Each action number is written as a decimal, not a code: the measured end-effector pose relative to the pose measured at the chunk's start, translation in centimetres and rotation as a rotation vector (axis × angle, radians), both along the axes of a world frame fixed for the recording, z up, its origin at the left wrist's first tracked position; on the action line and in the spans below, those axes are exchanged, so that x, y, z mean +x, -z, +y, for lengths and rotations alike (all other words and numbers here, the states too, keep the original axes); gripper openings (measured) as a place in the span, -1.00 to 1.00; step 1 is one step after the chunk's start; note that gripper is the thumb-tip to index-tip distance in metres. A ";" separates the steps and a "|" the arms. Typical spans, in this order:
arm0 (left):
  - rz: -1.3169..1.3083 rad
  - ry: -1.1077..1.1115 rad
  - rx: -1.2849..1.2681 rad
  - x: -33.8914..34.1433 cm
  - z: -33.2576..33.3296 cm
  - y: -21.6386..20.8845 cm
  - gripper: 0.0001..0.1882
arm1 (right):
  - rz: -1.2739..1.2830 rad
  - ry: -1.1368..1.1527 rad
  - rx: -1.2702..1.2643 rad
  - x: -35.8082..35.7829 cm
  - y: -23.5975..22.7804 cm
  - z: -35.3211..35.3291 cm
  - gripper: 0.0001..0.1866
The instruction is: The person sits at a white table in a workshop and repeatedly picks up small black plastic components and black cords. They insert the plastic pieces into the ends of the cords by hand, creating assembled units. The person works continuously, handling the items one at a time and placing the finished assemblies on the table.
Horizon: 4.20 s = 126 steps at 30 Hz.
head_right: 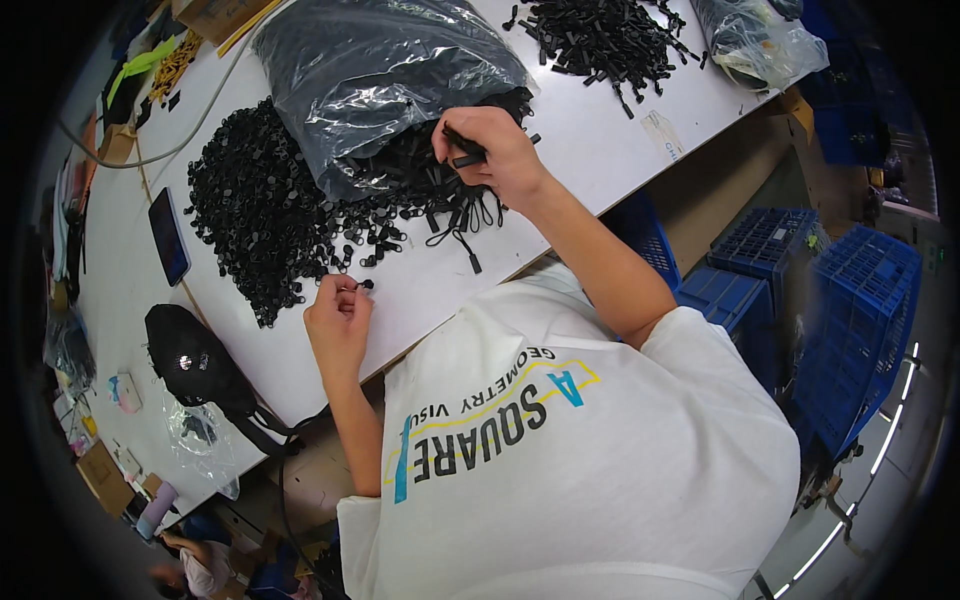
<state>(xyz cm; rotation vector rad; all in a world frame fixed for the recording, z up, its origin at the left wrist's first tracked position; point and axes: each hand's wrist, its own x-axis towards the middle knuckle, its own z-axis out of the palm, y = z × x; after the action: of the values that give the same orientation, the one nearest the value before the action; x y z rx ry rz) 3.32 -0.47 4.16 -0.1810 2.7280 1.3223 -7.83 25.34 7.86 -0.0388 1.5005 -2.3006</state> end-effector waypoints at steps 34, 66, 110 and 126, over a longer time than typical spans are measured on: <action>-0.015 0.030 0.325 -0.7 1.8 -1.6 -0.90 | 0.432 -0.118 0.714 3.6 0.0 -2.7 -0.78; 0.125 -0.020 0.210 -1.4 4.1 -3.7 -0.86 | 1.327 -0.364 1.302 6.7 -0.7 -5.7 -0.76; 0.022 -0.175 0.633 -0.1 4.9 -4.1 -0.63 | 1.144 -0.285 0.901 6.7 0.6 -5.9 -0.73; 0.112 -0.022 1.029 -0.6 1.7 -0.6 -0.87 | 0.913 -0.321 0.530 6.5 0.0 -6.1 -0.77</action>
<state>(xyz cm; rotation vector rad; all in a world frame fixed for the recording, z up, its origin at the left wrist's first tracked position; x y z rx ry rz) 2.74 1.25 4.79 -0.0379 1.7593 2.5495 -1.34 19.21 7.85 -1.2097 2.2530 -1.5964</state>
